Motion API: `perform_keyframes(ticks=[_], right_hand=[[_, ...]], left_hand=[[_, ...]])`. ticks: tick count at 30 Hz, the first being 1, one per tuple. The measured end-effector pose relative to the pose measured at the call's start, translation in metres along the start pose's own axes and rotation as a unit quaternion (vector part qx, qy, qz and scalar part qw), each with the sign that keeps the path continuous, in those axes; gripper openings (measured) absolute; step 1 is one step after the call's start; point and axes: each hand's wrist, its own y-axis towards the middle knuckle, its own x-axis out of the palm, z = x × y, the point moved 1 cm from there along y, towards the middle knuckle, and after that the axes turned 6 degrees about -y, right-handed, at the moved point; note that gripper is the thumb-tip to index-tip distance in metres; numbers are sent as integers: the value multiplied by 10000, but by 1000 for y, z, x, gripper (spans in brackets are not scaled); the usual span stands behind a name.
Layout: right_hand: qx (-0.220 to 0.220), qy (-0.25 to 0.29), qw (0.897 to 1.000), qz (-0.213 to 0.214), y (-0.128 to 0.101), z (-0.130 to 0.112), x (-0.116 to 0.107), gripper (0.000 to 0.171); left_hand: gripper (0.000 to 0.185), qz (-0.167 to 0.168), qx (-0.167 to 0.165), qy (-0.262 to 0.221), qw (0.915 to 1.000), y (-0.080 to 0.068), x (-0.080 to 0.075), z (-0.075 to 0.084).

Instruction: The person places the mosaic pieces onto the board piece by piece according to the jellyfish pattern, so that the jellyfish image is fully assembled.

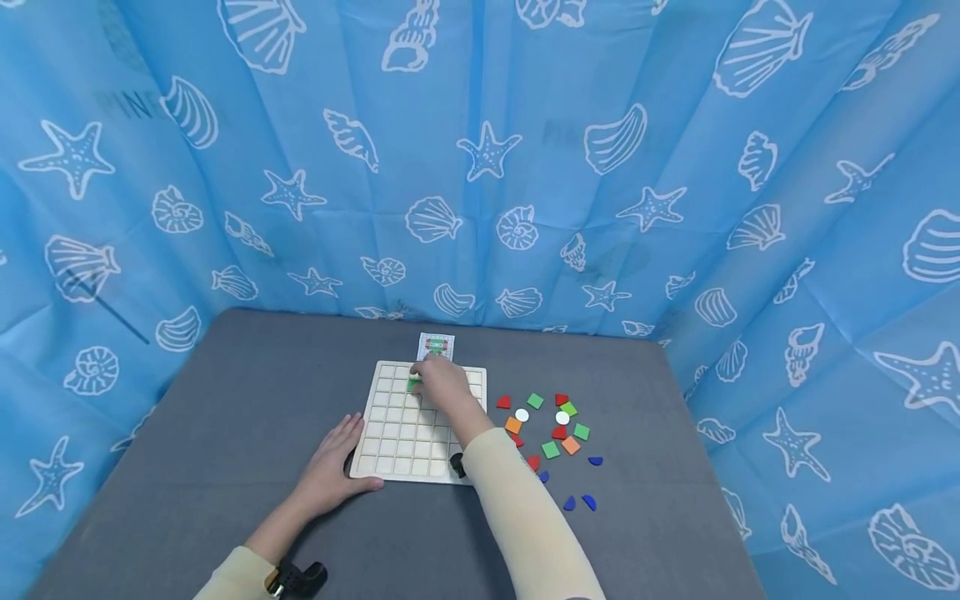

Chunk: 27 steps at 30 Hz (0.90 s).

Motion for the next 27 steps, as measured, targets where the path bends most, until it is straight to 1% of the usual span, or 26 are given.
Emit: perform_keyframes(ticks=[6,9,15,20,23,27], right_hand=[[-109,298,9979,560,-17,3,-20,28],[-99,393,9967,707,-26,8,-26,27],[135,645,9949,769,-45,23,-28,26],[372,864,9919,856,-62,35,-31,27],[539,912,9900,927,-69,43,-31,27],[774,939,9875,1001,-77,53,-29,27]], left_hand=[[121,-36,-18,25,10000,1,-1,1],[121,-15,-5,33,10000,0,-2,2],[122,2,9,29,10000,-1,-1,1],[122,55,117,30,9999,-2,1,1],[122,116,143,-27,9998,-2,1,0],[121,115,114,-50,9999,-1,1,0]])
